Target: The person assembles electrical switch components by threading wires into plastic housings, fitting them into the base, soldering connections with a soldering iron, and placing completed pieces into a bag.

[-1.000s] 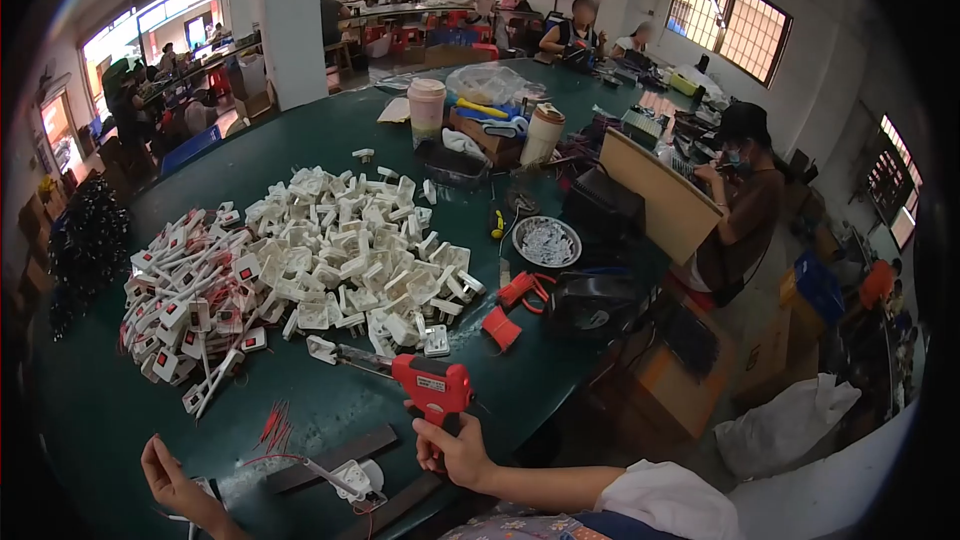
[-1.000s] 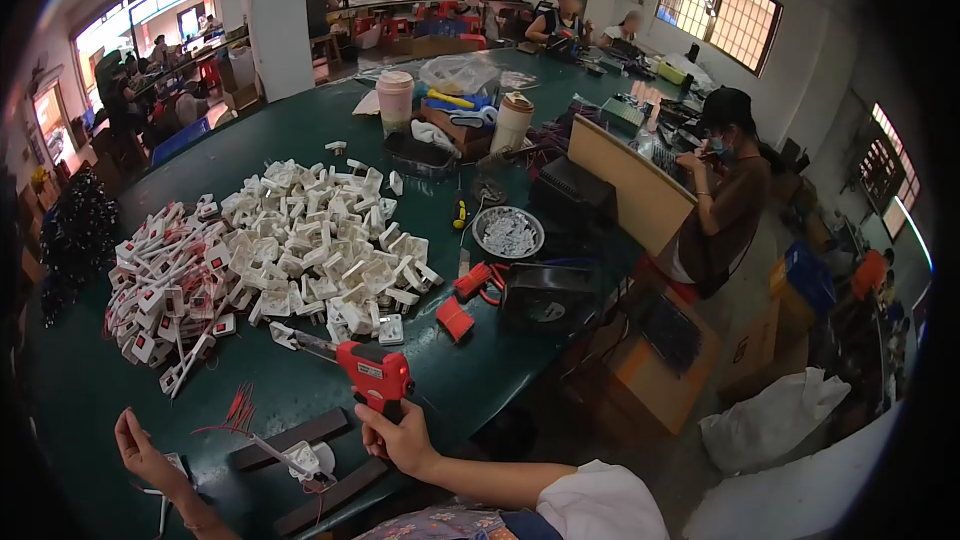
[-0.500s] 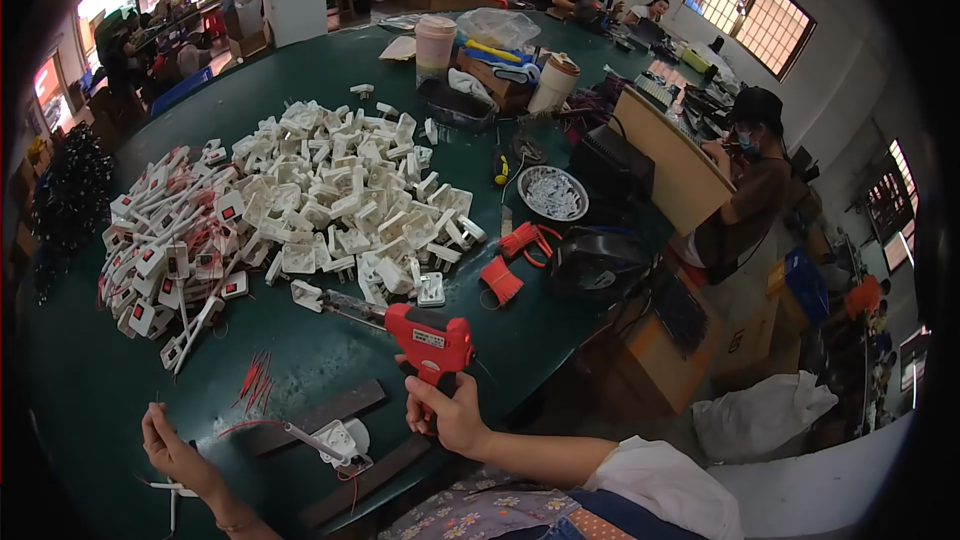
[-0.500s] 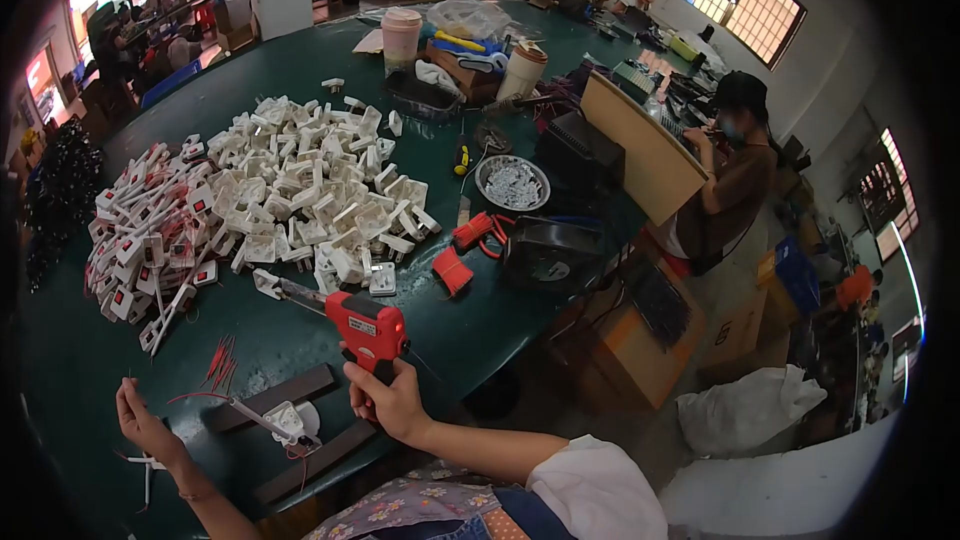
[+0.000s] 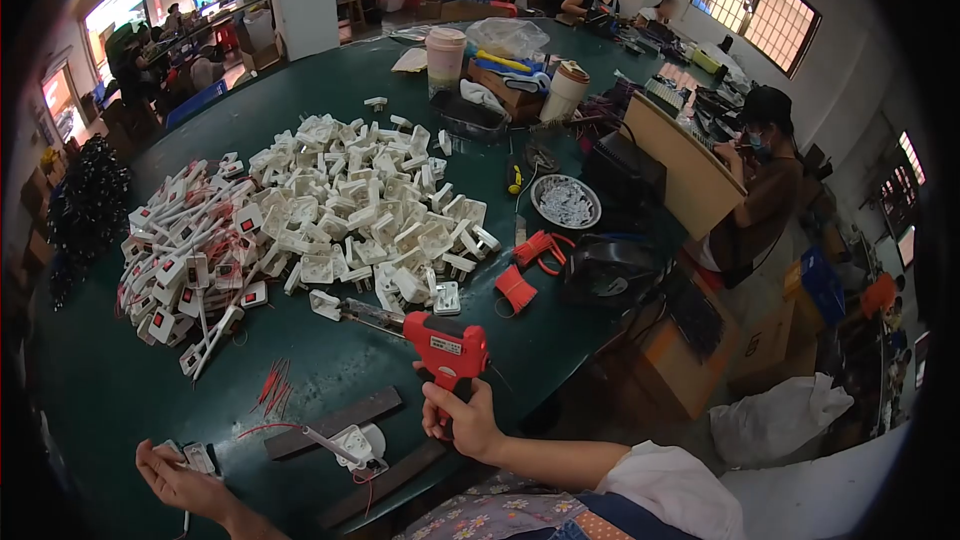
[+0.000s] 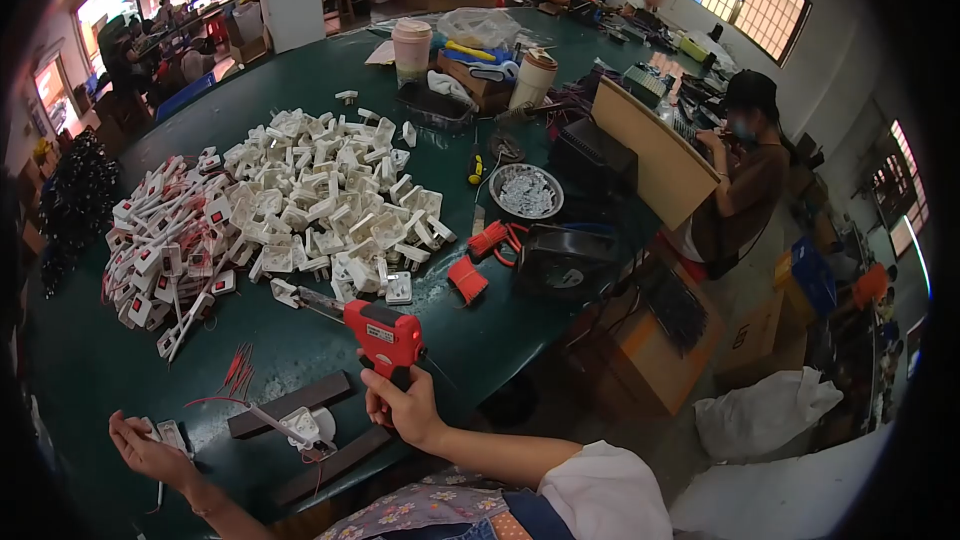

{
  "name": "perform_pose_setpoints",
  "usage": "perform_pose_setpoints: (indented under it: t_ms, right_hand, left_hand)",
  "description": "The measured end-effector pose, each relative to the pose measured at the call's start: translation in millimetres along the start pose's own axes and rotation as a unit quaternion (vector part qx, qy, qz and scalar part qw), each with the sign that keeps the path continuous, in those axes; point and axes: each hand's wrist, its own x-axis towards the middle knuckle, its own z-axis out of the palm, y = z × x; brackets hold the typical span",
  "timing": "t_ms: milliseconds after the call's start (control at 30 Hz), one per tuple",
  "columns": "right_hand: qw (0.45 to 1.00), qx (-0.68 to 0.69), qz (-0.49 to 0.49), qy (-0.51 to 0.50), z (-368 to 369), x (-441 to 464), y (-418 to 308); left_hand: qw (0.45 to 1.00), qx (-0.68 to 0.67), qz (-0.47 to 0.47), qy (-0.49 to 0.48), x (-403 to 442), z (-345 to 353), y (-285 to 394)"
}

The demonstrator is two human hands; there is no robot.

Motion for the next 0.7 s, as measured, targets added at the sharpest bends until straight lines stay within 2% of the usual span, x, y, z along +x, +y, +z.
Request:
perform_pose_setpoints:
  t_ms: [67, 167, 200, 267, 333, 400, 533, 600, 700]
  right_hand:
    - [1.0, -0.001, 0.005, 0.006, -0.7, 0.3, -4.7]
    - [1.0, 0.02, 0.013, -0.002, -2.8, -1.0, -6.8]
    - [1.0, 0.019, 0.011, -0.005, -2.3, -0.3, -7.5]
    - [1.0, 0.02, 0.005, -0.021, -5.4, 0.8, -2.9]
    - [1.0, 0.01, 0.004, -0.028, -1.7, -1.5, -7.2]
    - [0.998, -0.027, 0.013, -0.049, -3.0, -4.4, -13.8]
    - [0.997, 0.038, 0.03, -0.054, 8.1, -22.4, -25.1]
    - [0.994, -0.062, -0.019, -0.087, 3.9, -28.7, -18.6]
    - [0.989, -0.104, -0.04, -0.093, 4.0, -33.3, -15.7]
  left_hand:
    - [0.998, 0.001, 0.033, -0.049, -18.5, 0.8, 17.1]
    - [0.973, -0.015, 0.051, -0.226, -60.2, 14.0, 66.6]
    - [0.949, -0.027, 0.04, -0.311, -73.0, 17.2, 82.8]
    - [0.868, -0.044, -0.021, -0.494, -97.8, 33.3, 113.0]
    - [0.787, -0.038, -0.085, -0.61, -120.1, 50.2, 128.5]
    - [0.747, -0.008, -0.127, -0.653, -137.3, 60.7, 132.5]
    - [0.735, 0.06, -0.162, -0.656, -148.4, 70.5, 130.4]
    - [0.737, 0.089, -0.17, -0.648, -149.8, 74.4, 131.2]
    - [0.74, 0.112, -0.19, -0.636, -154.7, 76.6, 132.7]
